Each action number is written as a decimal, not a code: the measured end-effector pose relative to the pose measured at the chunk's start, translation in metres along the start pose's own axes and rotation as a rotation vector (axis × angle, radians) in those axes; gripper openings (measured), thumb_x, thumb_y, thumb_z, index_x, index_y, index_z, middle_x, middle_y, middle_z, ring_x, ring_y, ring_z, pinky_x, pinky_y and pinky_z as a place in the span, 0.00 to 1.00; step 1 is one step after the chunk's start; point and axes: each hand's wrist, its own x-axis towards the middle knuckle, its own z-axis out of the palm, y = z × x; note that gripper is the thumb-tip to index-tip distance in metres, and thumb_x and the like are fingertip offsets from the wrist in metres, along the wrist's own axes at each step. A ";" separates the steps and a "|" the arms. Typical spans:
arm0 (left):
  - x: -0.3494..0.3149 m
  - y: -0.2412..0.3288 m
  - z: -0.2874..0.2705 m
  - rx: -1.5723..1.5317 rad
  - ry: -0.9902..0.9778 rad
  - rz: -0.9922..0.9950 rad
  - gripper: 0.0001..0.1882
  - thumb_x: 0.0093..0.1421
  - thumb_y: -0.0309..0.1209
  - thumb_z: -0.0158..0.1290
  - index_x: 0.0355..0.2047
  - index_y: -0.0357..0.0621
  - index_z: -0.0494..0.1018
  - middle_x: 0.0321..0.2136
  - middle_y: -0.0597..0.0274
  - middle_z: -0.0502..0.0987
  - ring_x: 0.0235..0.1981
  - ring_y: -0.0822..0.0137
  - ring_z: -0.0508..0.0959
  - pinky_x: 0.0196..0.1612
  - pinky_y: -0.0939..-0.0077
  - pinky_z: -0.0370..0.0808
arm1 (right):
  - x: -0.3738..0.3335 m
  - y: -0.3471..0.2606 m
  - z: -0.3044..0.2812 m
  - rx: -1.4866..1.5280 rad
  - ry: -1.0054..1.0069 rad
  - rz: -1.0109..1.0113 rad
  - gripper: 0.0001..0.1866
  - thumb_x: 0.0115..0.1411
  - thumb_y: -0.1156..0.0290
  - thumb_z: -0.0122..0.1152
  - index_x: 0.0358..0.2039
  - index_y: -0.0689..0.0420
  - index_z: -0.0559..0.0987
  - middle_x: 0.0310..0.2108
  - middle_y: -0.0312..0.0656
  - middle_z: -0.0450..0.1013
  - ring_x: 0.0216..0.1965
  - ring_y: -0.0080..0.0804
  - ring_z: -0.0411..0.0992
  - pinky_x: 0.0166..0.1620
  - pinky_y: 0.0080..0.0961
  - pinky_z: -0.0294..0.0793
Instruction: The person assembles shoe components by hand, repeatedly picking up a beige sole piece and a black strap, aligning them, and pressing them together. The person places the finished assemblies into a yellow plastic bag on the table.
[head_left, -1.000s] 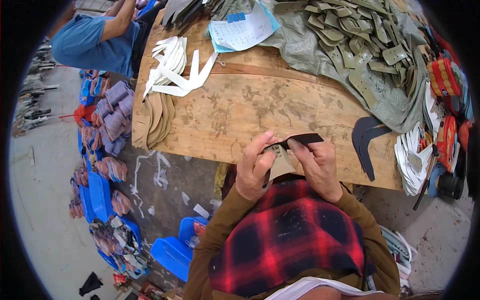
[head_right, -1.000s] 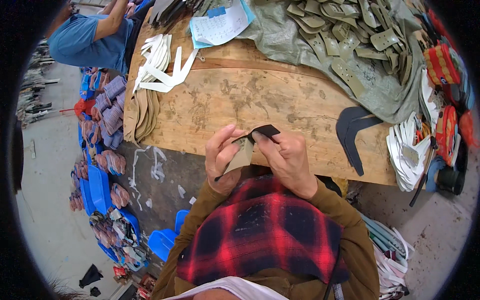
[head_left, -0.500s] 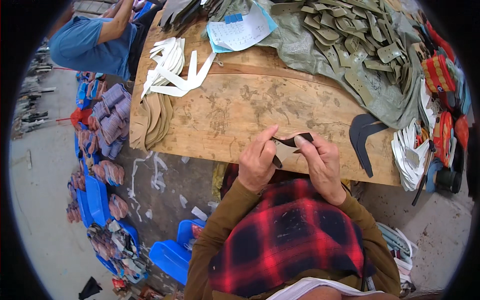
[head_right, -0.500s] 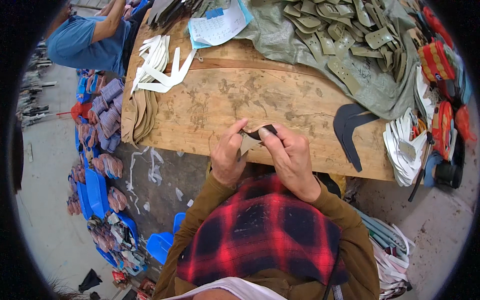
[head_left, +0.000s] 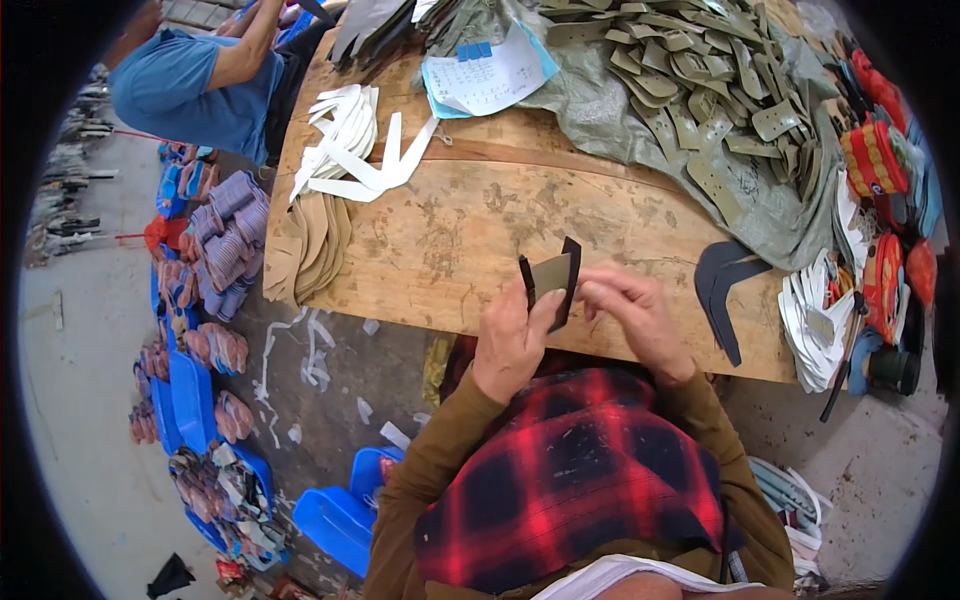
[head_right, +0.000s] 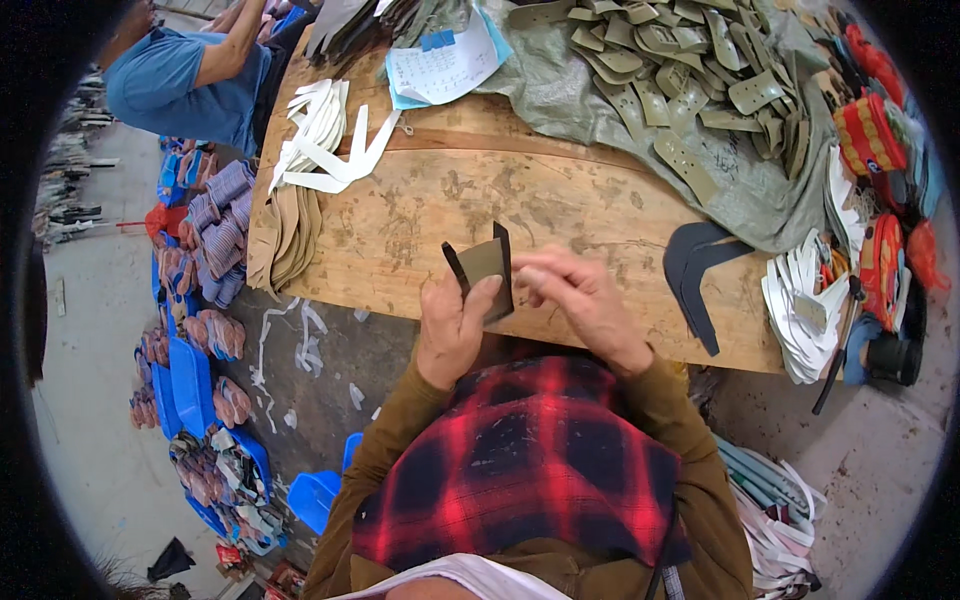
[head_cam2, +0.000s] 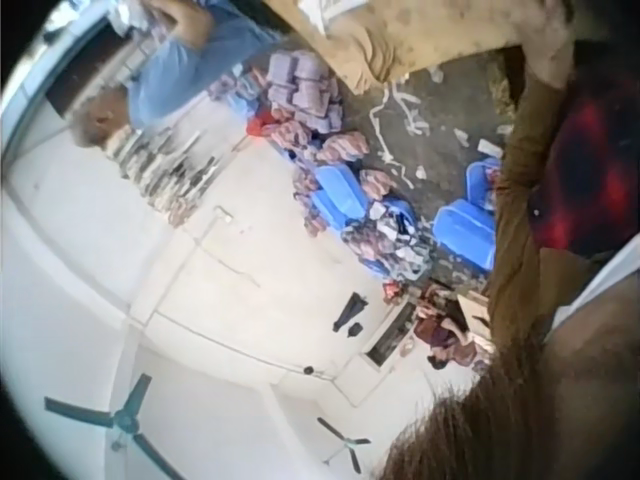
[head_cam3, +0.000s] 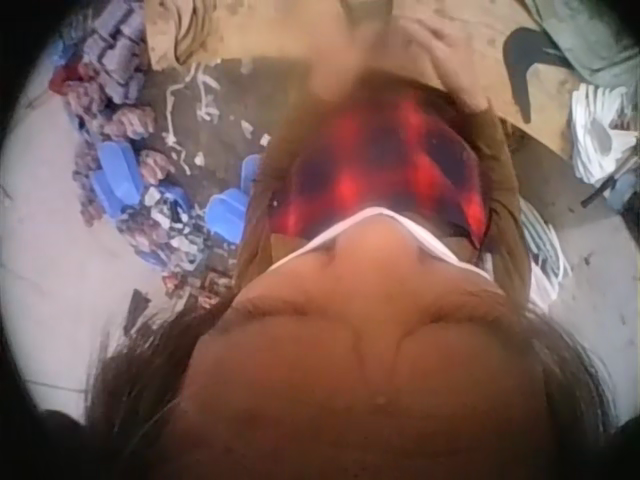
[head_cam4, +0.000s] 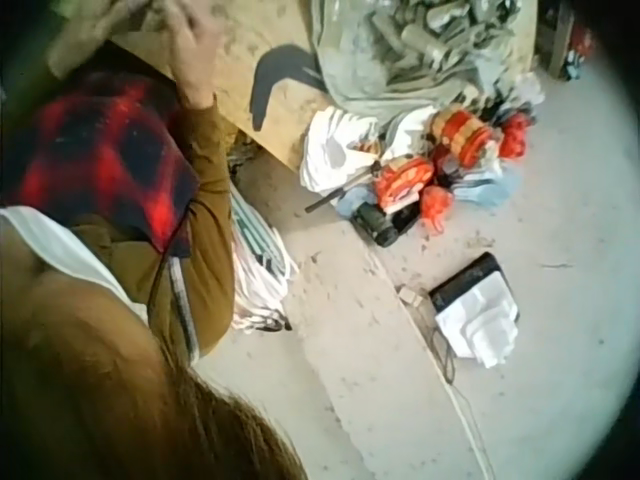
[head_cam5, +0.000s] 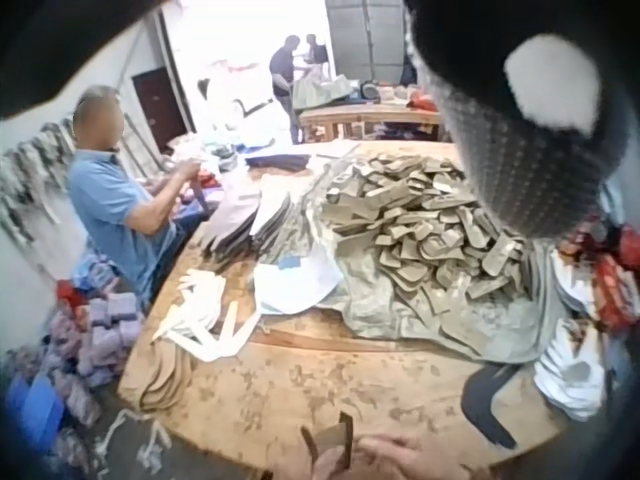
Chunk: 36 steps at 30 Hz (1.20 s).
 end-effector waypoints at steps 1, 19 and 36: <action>0.001 0.006 0.000 -0.070 -0.003 -0.025 0.11 0.65 0.27 0.49 0.45 0.35 0.70 0.28 0.46 0.76 0.30 0.48 0.78 0.35 0.63 0.74 | 0.002 0.004 0.002 0.060 -0.016 -0.006 0.10 0.65 0.74 0.55 0.42 0.65 0.81 0.34 0.36 0.73 0.29 0.20 0.69 0.34 0.17 0.69; 0.012 0.017 0.012 0.006 -0.008 -0.136 0.12 0.67 0.34 0.48 0.35 0.36 0.70 0.21 0.53 0.70 0.22 0.65 0.71 0.27 0.66 0.69 | 0.009 0.003 0.020 0.132 0.236 -0.024 0.12 0.64 0.68 0.58 0.26 0.59 0.74 0.18 0.30 0.65 0.19 0.15 0.60 0.22 0.19 0.59; 0.036 0.017 -0.031 -0.051 -0.112 0.036 0.24 0.56 0.40 0.63 0.48 0.41 0.72 0.32 0.61 0.78 0.28 0.72 0.79 0.30 0.78 0.75 | 0.018 -0.045 -0.047 -0.595 -0.530 0.033 0.22 0.62 0.56 0.60 0.18 0.58 0.72 0.15 0.29 0.60 0.21 0.17 0.58 0.24 0.26 0.57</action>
